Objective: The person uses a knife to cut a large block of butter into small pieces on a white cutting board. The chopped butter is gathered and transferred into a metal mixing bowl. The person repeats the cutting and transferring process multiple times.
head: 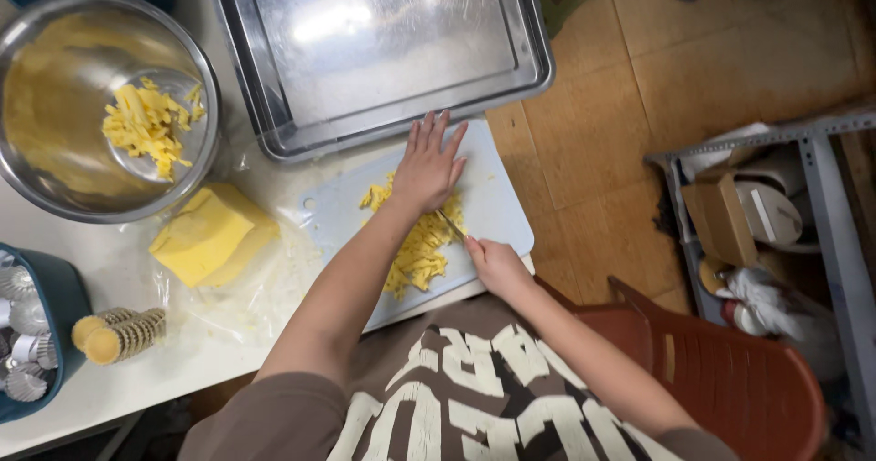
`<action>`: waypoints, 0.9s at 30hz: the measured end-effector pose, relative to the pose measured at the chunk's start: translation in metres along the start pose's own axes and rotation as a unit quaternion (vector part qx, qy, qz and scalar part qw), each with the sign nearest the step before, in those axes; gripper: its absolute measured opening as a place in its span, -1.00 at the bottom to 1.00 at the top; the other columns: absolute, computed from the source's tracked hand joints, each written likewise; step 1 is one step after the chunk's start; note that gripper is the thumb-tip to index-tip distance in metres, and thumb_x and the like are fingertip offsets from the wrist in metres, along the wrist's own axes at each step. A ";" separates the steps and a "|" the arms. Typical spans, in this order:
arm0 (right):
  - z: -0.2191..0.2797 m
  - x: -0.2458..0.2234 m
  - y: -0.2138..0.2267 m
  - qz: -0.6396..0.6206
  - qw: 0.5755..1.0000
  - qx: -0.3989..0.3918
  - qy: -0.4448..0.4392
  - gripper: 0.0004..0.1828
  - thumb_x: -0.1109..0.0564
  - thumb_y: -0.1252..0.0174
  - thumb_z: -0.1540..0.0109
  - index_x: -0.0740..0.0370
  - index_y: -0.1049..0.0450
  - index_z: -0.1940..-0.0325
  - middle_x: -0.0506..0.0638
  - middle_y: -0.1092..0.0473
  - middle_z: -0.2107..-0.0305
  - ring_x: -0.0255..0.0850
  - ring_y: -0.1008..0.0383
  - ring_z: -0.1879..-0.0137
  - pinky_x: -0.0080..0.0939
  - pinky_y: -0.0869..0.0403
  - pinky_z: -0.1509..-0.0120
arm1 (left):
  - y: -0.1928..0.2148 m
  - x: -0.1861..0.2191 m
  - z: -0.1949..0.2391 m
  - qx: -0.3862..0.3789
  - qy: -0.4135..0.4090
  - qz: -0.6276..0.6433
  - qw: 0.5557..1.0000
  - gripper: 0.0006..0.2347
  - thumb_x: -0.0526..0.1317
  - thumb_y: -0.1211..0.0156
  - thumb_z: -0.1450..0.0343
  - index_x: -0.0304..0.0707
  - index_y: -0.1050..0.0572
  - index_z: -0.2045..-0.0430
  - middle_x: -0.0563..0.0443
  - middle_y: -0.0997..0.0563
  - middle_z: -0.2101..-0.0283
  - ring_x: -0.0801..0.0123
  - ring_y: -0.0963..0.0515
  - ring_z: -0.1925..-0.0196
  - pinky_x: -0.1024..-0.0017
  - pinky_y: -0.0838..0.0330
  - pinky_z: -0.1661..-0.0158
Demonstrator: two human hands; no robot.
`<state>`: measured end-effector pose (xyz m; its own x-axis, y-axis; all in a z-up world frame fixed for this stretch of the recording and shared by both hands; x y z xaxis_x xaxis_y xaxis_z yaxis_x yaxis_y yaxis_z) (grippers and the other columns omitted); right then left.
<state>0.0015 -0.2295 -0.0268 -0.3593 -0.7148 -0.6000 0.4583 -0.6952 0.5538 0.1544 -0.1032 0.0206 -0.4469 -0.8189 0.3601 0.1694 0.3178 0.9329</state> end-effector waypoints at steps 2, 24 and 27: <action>-0.001 -0.001 0.001 -0.030 1.000 0.002 -0.003 -0.34 -0.27 0.17 -0.38 0.38 -0.51 0.31 0.38 -0.46 0.47 0.33 -0.48 0.26 0.15 -0.44 0.09 | 0.004 -0.001 -0.003 0.003 -0.012 0.003 1.000 -0.49 -0.03 0.12 -0.56 -0.12 -0.11 -0.45 -0.28 -0.02 -0.52 -0.16 0.07 -0.56 -0.05 0.25 -0.47; -0.018 -0.014 0.009 0.094 0.995 -0.011 0.000 -0.37 -0.31 0.16 -0.38 0.27 -0.54 0.27 0.36 -0.52 0.36 0.32 -0.52 0.13 0.21 -0.45 -0.01 | -0.004 -0.017 0.002 -0.012 0.048 -0.013 0.999 -0.48 -0.03 0.10 -0.54 -0.13 -0.09 -0.44 -0.28 -0.02 -0.51 -0.13 0.04 -0.54 -0.04 0.25 -0.47; -0.009 -0.005 0.008 0.066 0.998 -0.018 -0.001 -0.36 -0.31 0.15 -0.38 0.27 -0.55 0.28 0.36 -0.51 0.36 0.31 -0.52 0.13 0.20 -0.46 0.01 | 0.000 -0.008 0.004 0.026 0.027 -0.013 0.999 -0.48 -0.04 0.08 -0.55 -0.18 -0.10 -0.43 -0.32 -0.02 -0.51 -0.18 0.05 -0.55 -0.05 0.23 -0.46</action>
Point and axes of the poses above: each hand's wrist, its own z-axis away from the middle knuckle, its own y-axis out of the back of the hand, x = y × z, the point moved 8 cm from there along -z, towards the middle knuckle
